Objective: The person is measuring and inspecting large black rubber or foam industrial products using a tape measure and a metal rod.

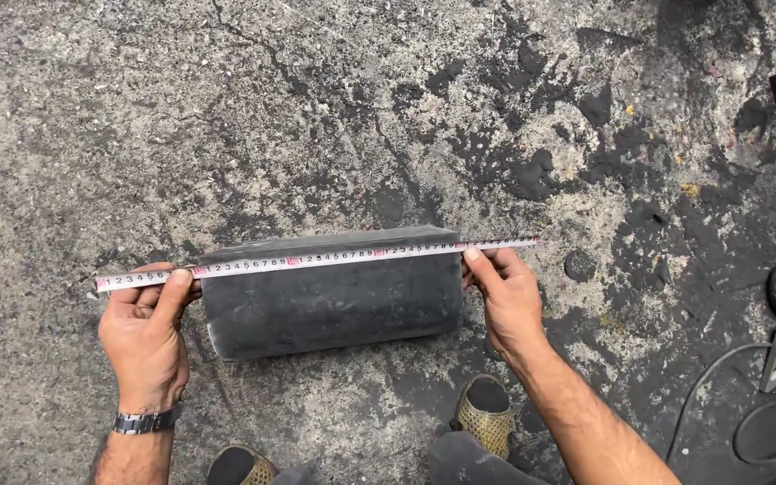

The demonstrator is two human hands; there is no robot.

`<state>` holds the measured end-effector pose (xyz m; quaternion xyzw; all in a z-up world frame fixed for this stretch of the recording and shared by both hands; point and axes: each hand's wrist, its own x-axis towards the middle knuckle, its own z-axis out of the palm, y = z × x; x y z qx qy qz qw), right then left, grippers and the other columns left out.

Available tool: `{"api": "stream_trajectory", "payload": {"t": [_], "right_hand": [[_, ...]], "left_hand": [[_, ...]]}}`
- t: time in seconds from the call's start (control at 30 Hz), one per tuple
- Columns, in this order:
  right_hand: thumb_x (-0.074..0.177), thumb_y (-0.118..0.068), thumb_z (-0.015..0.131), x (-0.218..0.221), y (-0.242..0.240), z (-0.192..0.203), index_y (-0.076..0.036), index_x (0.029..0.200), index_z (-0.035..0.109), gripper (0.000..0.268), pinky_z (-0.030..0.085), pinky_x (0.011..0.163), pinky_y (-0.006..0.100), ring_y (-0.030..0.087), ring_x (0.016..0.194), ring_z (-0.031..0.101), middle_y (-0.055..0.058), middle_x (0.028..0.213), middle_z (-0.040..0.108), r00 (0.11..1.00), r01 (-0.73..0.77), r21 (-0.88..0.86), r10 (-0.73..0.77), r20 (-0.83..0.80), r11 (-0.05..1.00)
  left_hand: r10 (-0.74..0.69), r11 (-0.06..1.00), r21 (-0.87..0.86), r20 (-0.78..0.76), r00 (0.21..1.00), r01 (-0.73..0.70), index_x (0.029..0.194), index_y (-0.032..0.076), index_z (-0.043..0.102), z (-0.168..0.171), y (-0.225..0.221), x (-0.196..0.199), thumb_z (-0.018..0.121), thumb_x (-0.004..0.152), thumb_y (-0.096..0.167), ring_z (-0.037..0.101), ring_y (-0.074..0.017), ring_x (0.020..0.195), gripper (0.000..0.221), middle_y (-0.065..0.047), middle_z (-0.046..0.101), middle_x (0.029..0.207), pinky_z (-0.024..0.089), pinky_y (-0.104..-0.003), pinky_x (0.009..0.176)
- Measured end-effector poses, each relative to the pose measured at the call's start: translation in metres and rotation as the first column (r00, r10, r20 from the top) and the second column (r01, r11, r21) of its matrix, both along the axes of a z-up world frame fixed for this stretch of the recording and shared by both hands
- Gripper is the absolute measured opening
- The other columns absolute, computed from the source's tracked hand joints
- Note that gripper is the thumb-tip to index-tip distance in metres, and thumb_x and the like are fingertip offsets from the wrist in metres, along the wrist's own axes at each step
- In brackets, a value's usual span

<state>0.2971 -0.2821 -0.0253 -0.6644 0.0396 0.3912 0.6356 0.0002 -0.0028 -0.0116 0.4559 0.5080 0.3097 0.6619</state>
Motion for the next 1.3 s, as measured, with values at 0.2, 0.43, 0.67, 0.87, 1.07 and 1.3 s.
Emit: {"api": "stream_trajectory", "payload": {"t": [0.2, 0.43, 0.67, 0.87, 1.07, 1.3], "right_hand": [[0.099, -0.019, 0.068, 0.0016, 0.0018, -0.0013, 0.001, 0.101, 0.066, 0.020, 0.051, 0.074, 0.030, 0.014, 0.079, 0.061, 0.007, 0.087, 0.068, 0.999, 0.009, 0.000, -0.009, -0.031, 1.000], [0.099, -0.018, 0.068, 0.0028, 0.0019, 0.0002, 0.000, 0.101, 0.067, 0.018, 0.051, 0.075, 0.030, 0.013, 0.079, 0.061, 0.007, 0.087, 0.068, 0.999, 0.006, 0.008, -0.006, -0.047, 1.000], [0.100, -0.018, 0.067, 0.0021, 0.0004, -0.0014, 0.000, 0.102, 0.067, 0.018, 0.049, 0.074, 0.029, 0.014, 0.079, 0.061, 0.007, 0.087, 0.068, 0.999, 0.003, -0.005, -0.003, -0.046, 1.000], [0.099, -0.018, 0.068, 0.0019, 0.0004, -0.0029, -0.001, 0.100, 0.066, 0.018, 0.051, 0.075, 0.029, 0.013, 0.080, 0.062, 0.007, 0.087, 0.068, 0.998, 0.020, 0.035, -0.018, -0.060, 0.999], [0.099, -0.019, 0.068, 0.0022, 0.0004, -0.0023, -0.001, 0.100, 0.066, 0.018, 0.049, 0.074, 0.029, 0.014, 0.079, 0.061, 0.007, 0.087, 0.069, 0.998, 0.016, 0.000, -0.016, -0.053, 1.000], [0.099, -0.018, 0.069, 0.0025, -0.0002, -0.0036, -0.001, 0.098, 0.066, 0.018, 0.050, 0.075, 0.029, 0.014, 0.079, 0.062, 0.007, 0.087, 0.068, 0.998, 0.019, 0.014, -0.018, -0.059, 1.000]], "left_hand": [[0.003, 1.000, 0.005, 0.004, 1.000, -0.003, 0.125, -0.004, 0.060, -0.0014, -0.0003, -0.0011, 0.070, 0.101, -0.001, 0.071, -0.0173, 0.094, 0.026, -0.013, 0.071, 0.107, 0.061, -0.031, 0.088], [0.000, 1.000, -0.001, -0.011, 1.000, 0.000, 0.123, -0.004, 0.060, 0.0020, -0.0002, 0.0010, 0.070, 0.100, -0.001, 0.072, -0.0177, 0.094, 0.025, -0.013, 0.071, 0.107, 0.061, -0.031, 0.088], [-0.008, 1.000, 0.007, -0.026, 1.000, 0.008, 0.122, -0.003, 0.060, 0.0031, -0.0001, 0.0021, 0.070, 0.100, 0.000, 0.072, -0.0178, 0.094, 0.025, -0.013, 0.072, 0.107, 0.061, -0.031, 0.088], [-0.007, 1.000, 0.009, -0.028, 1.000, 0.007, 0.121, -0.003, 0.060, 0.0063, -0.0005, 0.0042, 0.070, 0.100, 0.000, 0.072, -0.0172, 0.094, 0.023, -0.013, 0.072, 0.106, 0.062, -0.031, 0.088], [-0.006, 1.000, 0.007, -0.029, 1.000, 0.006, 0.122, -0.003, 0.060, 0.0062, -0.0006, 0.0045, 0.070, 0.100, 0.001, 0.072, -0.0168, 0.094, 0.024, -0.013, 0.072, 0.106, 0.061, -0.031, 0.088], [-0.001, 1.000, 0.008, -0.023, 1.000, 0.001, 0.122, -0.003, 0.060, 0.0069, -0.0010, 0.0056, 0.070, 0.100, 0.001, 0.072, -0.0167, 0.095, 0.024, -0.013, 0.072, 0.107, 0.061, -0.031, 0.088]]}}
